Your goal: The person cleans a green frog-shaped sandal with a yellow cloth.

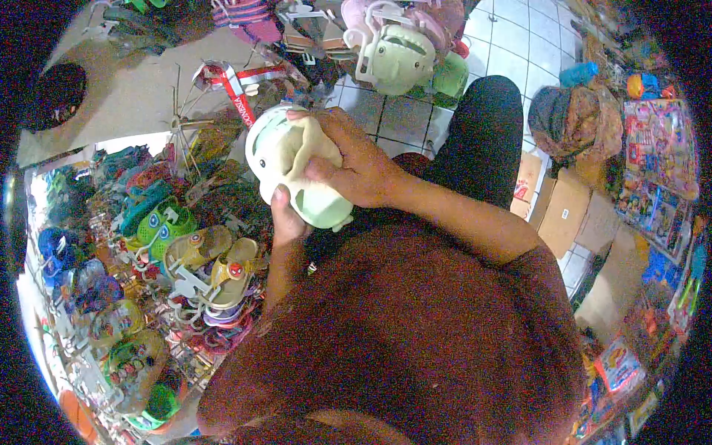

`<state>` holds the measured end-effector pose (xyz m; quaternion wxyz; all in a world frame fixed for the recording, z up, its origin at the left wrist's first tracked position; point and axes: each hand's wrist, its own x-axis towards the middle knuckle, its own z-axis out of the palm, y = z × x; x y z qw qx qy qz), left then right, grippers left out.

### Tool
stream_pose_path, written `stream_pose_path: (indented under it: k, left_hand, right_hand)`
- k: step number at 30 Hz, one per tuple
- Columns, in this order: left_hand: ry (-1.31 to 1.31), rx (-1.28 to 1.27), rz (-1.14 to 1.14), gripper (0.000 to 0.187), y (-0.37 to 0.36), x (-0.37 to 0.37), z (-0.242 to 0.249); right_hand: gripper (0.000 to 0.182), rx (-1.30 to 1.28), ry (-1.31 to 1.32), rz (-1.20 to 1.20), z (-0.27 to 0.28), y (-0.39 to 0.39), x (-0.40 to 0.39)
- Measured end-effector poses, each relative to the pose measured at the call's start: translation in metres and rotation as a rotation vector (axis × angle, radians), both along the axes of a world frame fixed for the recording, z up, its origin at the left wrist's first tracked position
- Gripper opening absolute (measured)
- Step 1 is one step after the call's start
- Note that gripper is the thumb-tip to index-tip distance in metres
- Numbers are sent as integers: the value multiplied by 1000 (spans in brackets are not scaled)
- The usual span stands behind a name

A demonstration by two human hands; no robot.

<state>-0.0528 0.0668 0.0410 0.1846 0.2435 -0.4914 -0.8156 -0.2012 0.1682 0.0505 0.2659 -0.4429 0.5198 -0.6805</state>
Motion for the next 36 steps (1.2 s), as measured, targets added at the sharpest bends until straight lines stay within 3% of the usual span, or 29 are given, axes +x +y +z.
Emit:
stream_pose_path:
  k: [1,4,7,10,14,17,21,23,25,26,28,36]
  left_hand:
    - [-67,-57,21,85,2,-1,9]
    - [55,-53,-71,88,0,-5,11]
    - [4,-35,-82,88,-1,-1,11]
    - [-20,-36,-74,88,4,-1,14]
    - [4,14,-36,86,7,-4,12]
    - [73,-1,-4,81,0,0,10]
    - [22,-55,4,74,-6,2,15]
    - [-96,-149,-79,75,-7,1,22]
    - [-180,-319,-195,79,-1,-7,37]
    - [-199,-448,-257,82,3,-13,48]
    - [-197,-406,-234,77,3,-13,49]
    - [-131,-282,-192,61,13,-10,39]
  right_hand:
    - [59,-30,12,-21,0,-1,-2]
    - [45,-68,104,-58,8,3,-5]
    - [34,-48,-2,-101,15,9,0]
    - [26,113,-431,-229,22,9,9]
    - [37,138,-624,-188,31,10,4]
    - [51,-70,-1296,-31,21,4,-14]
    - [66,-102,-1096,81,22,7,-34]
    - [65,-94,-412,86,18,5,-52]
    - [61,-147,17,-57,35,4,-34]
    - [55,41,300,62,49,11,-43]
    - [48,214,-59,176,54,11,-39]
    - [39,272,-274,-78,42,2,-28]
